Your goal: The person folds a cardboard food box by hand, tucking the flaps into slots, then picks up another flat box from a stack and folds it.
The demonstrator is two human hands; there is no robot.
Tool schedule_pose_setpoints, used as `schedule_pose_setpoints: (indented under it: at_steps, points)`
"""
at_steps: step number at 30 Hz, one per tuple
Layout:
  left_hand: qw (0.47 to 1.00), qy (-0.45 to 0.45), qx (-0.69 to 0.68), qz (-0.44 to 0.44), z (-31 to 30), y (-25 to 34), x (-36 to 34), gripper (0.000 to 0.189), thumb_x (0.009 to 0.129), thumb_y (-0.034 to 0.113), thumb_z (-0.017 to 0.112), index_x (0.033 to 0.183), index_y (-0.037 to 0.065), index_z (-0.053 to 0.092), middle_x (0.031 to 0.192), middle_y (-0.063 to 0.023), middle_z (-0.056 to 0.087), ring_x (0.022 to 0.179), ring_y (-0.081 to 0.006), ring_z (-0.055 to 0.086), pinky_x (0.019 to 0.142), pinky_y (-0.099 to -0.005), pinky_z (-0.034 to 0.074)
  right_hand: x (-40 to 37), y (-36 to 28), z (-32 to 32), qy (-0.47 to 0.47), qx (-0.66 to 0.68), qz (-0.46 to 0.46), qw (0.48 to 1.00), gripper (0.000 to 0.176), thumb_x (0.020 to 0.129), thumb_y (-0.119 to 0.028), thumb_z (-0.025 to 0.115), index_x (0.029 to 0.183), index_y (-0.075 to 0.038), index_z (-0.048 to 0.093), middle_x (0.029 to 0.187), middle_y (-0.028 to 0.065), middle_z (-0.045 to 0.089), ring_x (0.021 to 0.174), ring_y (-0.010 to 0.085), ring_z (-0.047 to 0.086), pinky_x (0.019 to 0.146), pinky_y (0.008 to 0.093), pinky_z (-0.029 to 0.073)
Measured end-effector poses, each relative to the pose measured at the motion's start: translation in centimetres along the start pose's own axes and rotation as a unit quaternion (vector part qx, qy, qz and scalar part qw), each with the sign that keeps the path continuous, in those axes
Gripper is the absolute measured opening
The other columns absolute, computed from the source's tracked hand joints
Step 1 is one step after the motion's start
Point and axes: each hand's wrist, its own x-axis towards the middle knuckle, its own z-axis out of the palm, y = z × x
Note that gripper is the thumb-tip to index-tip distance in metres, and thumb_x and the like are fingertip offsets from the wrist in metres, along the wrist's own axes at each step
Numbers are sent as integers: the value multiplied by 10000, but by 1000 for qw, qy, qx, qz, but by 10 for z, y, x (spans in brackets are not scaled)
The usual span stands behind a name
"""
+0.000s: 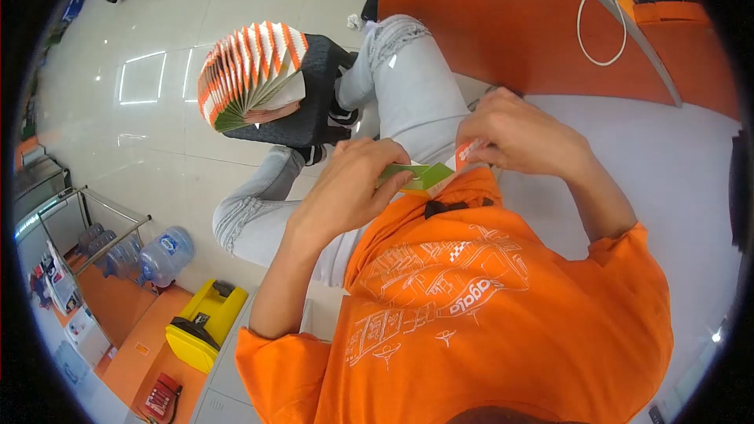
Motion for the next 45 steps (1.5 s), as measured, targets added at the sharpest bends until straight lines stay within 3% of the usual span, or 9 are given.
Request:
schedule_pose_setpoints:
  at_steps: [3, 6, 9, 11, 17, 30, 33, 39, 45]
  points:
    - [997, 8, -75, 7, 9, 10, -1, 189, 871, 140, 718, 967, 1, 633, 829, -179, 634, 749, -395, 592, 709, -436, 481, 2, 6, 7, 17, 14, -42, 999, 197, 816, -130, 770, 975, -22, 729, 881, 160, 691, 960, 335, 679, 992, 505, 435]
    - [993, 16, -111, -47, 11, 23, -5, 155, 883, 115, 696, 955, -5, 631, 791, -177, 618, 677, -356, 586, 642, -410, 468, 5, -7, 21, 196, -48, -143, 969, 296, 802, -157, 789, 1046, -28, 684, 890, 126, 623, 967, 328, 653, 1064, 505, 349]
    - [972, 100, -141, -157, 13, 33, -18, 112, 915, 86, 673, 949, -15, 635, 764, -160, 633, 638, -266, 592, 604, -347, 460, -10, -28, 36, 307, -67, -125, 941, 329, 823, -171, 809, 1072, -37, 642, 940, 103, 580, 849, 284, 642, 935, 429, 462]
    - [945, 162, -201, -202, 19, 39, -26, 104, 940, 70, 664, 932, -31, 640, 752, -146, 658, 608, -195, 586, 565, -297, 446, -21, -33, 56, 186, 271, -39, 944, 287, 848, -139, 817, 1049, -39, 638, 944, 83, 576, 759, 192, 616, 707, 326, 510]
    - [949, 190, -204, -149, 18, 70, -29, 73, 910, 5, 706, 899, -37, 647, 767, -133, 681, 633, -195, 653, 614, -314, 527, -11, -44, 71, 317, 322, -67, 890, 280, 866, -52, 784, 1101, 2, 640, 982, 71, 591, 705, 83, 586, 564, 210, 467]
    - [942, 80, -303, -117, 35, 61, -37, 64, 909, -31, 635, 950, -44, 589, 965, -154, 627, 853, -252, 686, 758, -314, 579, -15, -24, 76, 166, 415, -41, 894, 339, 834, 55, 730, 1164, -5, 680, 985, 69, 615, 828, 113, 645, 670, 217, 542]
    - [942, 75, -313, -95, 38, 59, -38, 91, 884, -9, 631, 953, -38, 579, 948, -185, 619, 822, -356, 651, 740, -394, 523, -11, -21, 76, 214, 323, -102, 916, 331, 831, 37, 739, 1156, 5, 685, 935, 70, 617, 792, 139, 640, 663, 246, 533]
    - [940, 0, -332, -79, 30, 50, -41, 136, 863, 3, 626, 990, -34, 594, 997, -189, 651, 877, -375, 644, 792, -403, 519, -12, -15, 52, 69, 292, -144, 943, 285, 880, -56, 734, 1163, -46, 700, 992, 105, 620, 886, 242, 664, 759, 361, 538]
    - [940, 46, -328, -86, 29, 53, -47, 158, 860, -10, 619, 1017, -21, 601, 986, -183, 647, 875, -390, 651, 776, -406, 523, -9, 2, 47, 28, 293, -114, 949, 121, 901, -50, 716, 997, -12, 654, 993, 119, 622, 903, 275, 666, 758, 352, 536]
